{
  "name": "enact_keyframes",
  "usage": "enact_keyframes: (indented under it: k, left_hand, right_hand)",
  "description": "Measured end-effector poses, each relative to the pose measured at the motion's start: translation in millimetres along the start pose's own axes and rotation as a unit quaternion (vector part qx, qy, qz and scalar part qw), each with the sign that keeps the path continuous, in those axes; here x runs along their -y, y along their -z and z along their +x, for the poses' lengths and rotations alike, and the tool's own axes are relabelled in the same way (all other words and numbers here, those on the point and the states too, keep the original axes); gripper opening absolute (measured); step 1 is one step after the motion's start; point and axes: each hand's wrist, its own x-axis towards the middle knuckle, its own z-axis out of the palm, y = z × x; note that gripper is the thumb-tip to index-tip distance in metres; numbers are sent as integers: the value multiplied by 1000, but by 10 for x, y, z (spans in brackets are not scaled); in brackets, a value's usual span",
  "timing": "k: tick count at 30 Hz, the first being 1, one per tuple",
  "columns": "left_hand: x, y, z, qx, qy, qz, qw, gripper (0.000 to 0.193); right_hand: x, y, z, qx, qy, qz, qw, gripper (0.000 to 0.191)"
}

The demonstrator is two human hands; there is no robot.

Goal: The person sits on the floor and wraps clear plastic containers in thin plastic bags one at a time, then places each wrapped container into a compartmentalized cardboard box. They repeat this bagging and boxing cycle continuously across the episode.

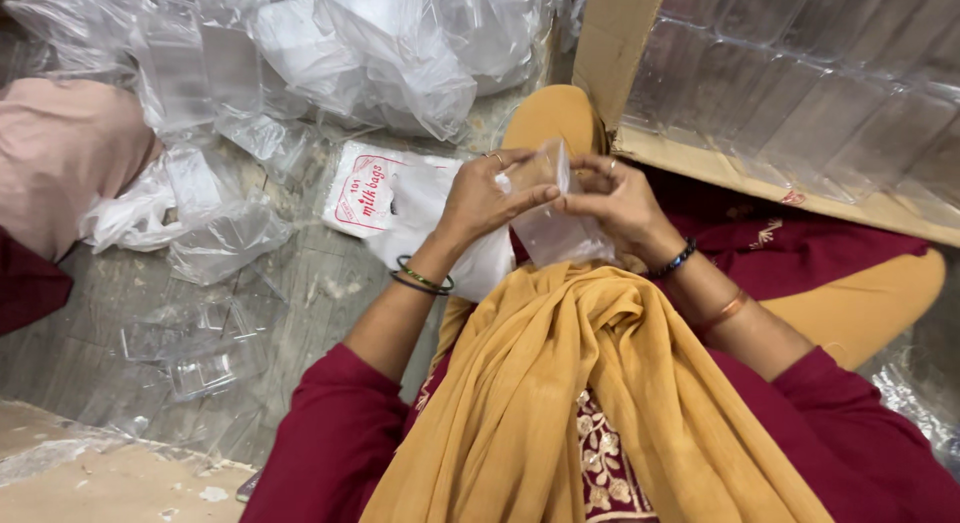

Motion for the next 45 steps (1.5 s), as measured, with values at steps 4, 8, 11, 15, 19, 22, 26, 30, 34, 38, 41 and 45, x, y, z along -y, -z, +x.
enact_keyframes:
  k: [4, 8, 11, 15, 19, 22, 26, 30, 34, 38, 41, 45]
  left_hand:
    - [-139, -35, -103, 4, -62, 112, 992, 127]
    - [-179, -253, -284, 22, 23, 165, 986, 156]
    - [-145, -359, -343, -14, -35, 180, 983, 153]
    - [-112, -371, -389, -30, -93, 180, 979, 151]
    - [-136, -410, -473, -10, -54, 205, 977, 156]
    - [-144, -498, -513, -24, -41, 197, 979, 158]
    - [-80, -576, -517, -48, -74, 185, 979, 156]
    - [18, -570, -535, -36, -80, 172, 981, 153]
    - [86, -555, -561, -29, -83, 167, 982, 152]
    - [130, -565, -563, -37, -117, 174, 977, 153]
    - [164, -585, -566, -35, -102, 166, 980, 152]
    - [205, -609, -579, -41, -121, 161, 979, 152]
  right_hand:
    - [169, -44, 111, -23, -35, -117, 992, 61]
    - [161, -75, 70, -28, -53, -229, 972, 65]
    - [154, -3, 42, -15, -48, -268, 962, 67]
    - [149, 95, 79, 11, -75, -251, 965, 66]
    - [85, 93, 94, 7, -94, -207, 974, 65]
    - [43, 79, 70, 8, -91, -183, 979, 62]
    - [55, 104, 68, 1, -126, -200, 972, 60]
    - [66, 116, 72, 28, -110, -171, 979, 62]
    - [40, 90, 43, 13, -130, -159, 979, 63]
    - [38, 84, 32, 17, -132, -143, 981, 64]
    - [40, 106, 45, 20, -151, -118, 981, 67]
    - [14, 141, 54, 23, -162, -127, 978, 69]
